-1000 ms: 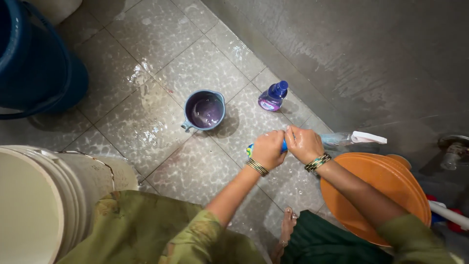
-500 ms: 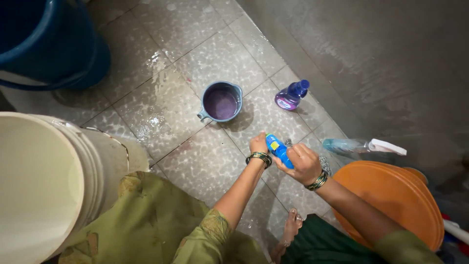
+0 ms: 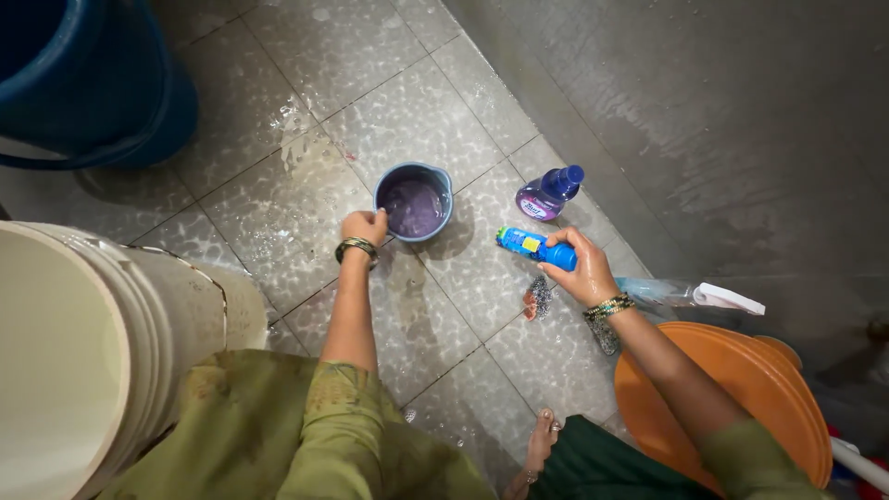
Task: The person cleans a bathroom sink and the surrounding area. They use a cloth to wipe the sink basin and faucet, apply various cleaning liquids from bottles, and scrub the surfaces before rinsing them with water from a small bucket.
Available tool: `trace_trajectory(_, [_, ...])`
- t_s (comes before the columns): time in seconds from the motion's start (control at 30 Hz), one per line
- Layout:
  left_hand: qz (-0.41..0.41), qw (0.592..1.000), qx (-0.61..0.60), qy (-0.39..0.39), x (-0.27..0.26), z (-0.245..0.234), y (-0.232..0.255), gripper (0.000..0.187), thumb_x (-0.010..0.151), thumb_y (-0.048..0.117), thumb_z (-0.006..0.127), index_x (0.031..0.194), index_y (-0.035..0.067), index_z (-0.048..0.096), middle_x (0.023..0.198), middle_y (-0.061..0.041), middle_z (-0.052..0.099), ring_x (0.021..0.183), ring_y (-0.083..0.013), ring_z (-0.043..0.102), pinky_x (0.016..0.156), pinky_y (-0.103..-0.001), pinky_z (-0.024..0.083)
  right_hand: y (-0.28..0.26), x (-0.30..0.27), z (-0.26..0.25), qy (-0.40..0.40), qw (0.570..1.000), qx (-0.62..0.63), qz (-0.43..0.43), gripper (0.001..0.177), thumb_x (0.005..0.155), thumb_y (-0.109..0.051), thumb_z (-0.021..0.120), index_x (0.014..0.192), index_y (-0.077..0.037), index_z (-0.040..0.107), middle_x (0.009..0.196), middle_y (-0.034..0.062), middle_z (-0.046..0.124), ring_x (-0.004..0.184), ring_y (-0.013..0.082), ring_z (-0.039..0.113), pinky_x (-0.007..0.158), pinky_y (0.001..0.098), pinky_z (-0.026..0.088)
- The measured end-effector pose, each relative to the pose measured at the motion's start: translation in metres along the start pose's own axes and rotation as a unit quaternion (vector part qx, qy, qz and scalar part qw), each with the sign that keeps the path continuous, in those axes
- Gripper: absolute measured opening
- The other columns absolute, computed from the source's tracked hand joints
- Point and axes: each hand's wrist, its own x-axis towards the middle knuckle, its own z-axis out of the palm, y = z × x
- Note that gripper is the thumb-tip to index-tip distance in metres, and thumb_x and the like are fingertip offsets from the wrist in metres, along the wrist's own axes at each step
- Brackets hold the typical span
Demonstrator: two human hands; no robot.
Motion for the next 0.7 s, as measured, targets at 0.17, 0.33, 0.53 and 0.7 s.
trace_trajectory(0.17, [0.309,0.944,0.002,0.115,-0.051,0.016,0.087,0.031,0.08,0.027,0.075,0.064,0.003,0.064,0.079,-0.019,0.062,0.073,-0.0402,0.064,0.067,-0.052,0.051,0.037,0.028,0.032,-0.022,0.997,-0.061,0.041,0.049,0.068,-0.02,0.09,0.107,-0.007,0.062,0.103,0.0135,0.071,0.097,0.03,0.07,0.084,0.0404,0.055])
trace_trajectory(0.33, [0.333,0.941,-0.018,0.055,-0.146,-0.056,0.191,0.027,0.083,0.025,0.072,0.068,0.004,0.066,0.086,-0.017,0.064,0.069,-0.0388,0.065,0.064,-0.051,0.052,0.08,0.057,0.088,-0.06,0.997,-0.039,0.01,0.041,0.076,-0.025,0.083,0.109,-0.008,0.066,0.105,0.0155,0.071,0.098,0.0324,0.07,0.085,0.041,0.055])
trace_trajectory(0.53, [0.313,0.909,-0.163,0.224,-0.15,-0.076,0.221,0.031,0.086,0.026,0.075,0.067,0.005,0.063,0.08,-0.014,0.061,0.069,-0.0349,0.062,0.063,-0.044,0.05,0.048,0.083,0.058,-0.134,0.978,-0.145,-0.066,0.034,0.084,-0.021,0.071,0.115,-0.008,0.068,0.108,0.0192,0.073,0.099,0.0353,0.071,0.088,0.0427,0.055])
trace_trajectory(0.7, [0.108,0.884,-0.455,0.01,-0.11,-0.076,0.21,0.053,0.096,0.03,0.075,0.061,0.002,0.046,0.067,-0.01,0.046,0.064,-0.0193,0.039,0.061,-0.037,0.035,-0.005,0.085,-0.044,-0.03,0.95,-0.306,-0.046,0.016,0.091,-0.023,0.069,0.105,-0.016,0.073,0.105,0.0219,0.07,0.093,0.0421,0.069,0.08,0.05,0.056])
